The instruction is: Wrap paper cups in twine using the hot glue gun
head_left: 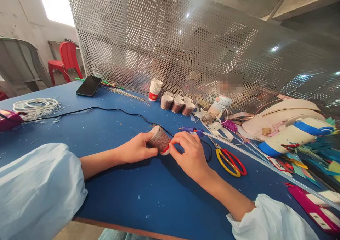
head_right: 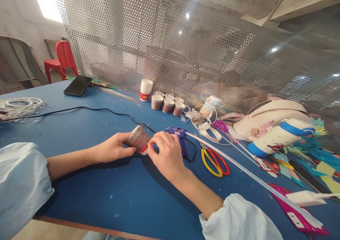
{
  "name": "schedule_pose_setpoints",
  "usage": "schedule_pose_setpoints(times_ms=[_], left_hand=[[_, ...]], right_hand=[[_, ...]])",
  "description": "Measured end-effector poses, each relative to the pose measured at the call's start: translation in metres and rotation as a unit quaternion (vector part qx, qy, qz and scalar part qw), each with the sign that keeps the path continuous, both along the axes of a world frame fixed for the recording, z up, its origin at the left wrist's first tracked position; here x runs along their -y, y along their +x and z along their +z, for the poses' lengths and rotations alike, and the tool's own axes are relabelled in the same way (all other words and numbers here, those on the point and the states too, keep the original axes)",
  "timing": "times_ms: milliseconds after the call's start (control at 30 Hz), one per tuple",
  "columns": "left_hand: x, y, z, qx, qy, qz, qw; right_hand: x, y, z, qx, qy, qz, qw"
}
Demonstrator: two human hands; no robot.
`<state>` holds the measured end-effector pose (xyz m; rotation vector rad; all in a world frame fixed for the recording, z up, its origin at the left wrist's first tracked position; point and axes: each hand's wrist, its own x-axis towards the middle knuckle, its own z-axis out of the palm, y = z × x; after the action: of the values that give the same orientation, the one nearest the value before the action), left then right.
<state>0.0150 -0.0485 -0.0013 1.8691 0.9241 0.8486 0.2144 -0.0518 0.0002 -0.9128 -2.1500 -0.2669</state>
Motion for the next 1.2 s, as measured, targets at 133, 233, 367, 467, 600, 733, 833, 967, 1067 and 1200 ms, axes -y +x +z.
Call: schedule_pose_setpoints(times_ms=[133,233,367,467,600,733,833,967,1067,1200], left_hand=[[-0.002,0.0,-0.002,0.012,0.006,-0.001,1.0],[-0.005,-0.002,-0.004,0.024,0.01,-0.007,1.0],[-0.008,-0.003,-0.006,0.04,0.017,-0.005,0.999],[-0.009,-0.003,-0.006,0.046,0.023,0.005,0.999],[-0.01,-0.003,-0.004,0.053,0.012,0.027,0.998],[-0.012,-0.004,-0.006,0.051,-0.005,0.04,0.998],[-0.013,-0.005,-0.009,0.044,-0.007,0.04,0.998],[-0.013,-0.005,-0.009,0.042,-0.015,0.041,0.998],[-0.013,-0.006,-0.009,0.032,-0.018,0.048,0.998],[-0.014,-0.006,-0.009,0.022,-0.008,0.05,0.998]], right_hand=[[0.0,0.003,0.001,-0.044,-0.081,0.022,0.995],[0.002,0.006,0.004,-0.072,-0.144,0.032,0.986],[0.004,0.01,0.003,-0.092,-0.181,0.037,0.978],[0.006,0.013,0.002,-0.107,-0.178,0.04,0.977],[0.011,0.024,0.003,-0.116,-0.189,0.032,0.975],[0.013,0.039,0.005,-0.191,-0.31,-0.007,0.931],[0.011,0.042,0.004,-0.275,-0.413,0.02,0.868],[0.007,0.039,0.001,-0.344,-0.478,0.067,0.806],[0.005,0.041,0.001,-0.358,-0.484,0.062,0.796],[0.002,0.047,0.005,-0.387,-0.494,0.066,0.776]])
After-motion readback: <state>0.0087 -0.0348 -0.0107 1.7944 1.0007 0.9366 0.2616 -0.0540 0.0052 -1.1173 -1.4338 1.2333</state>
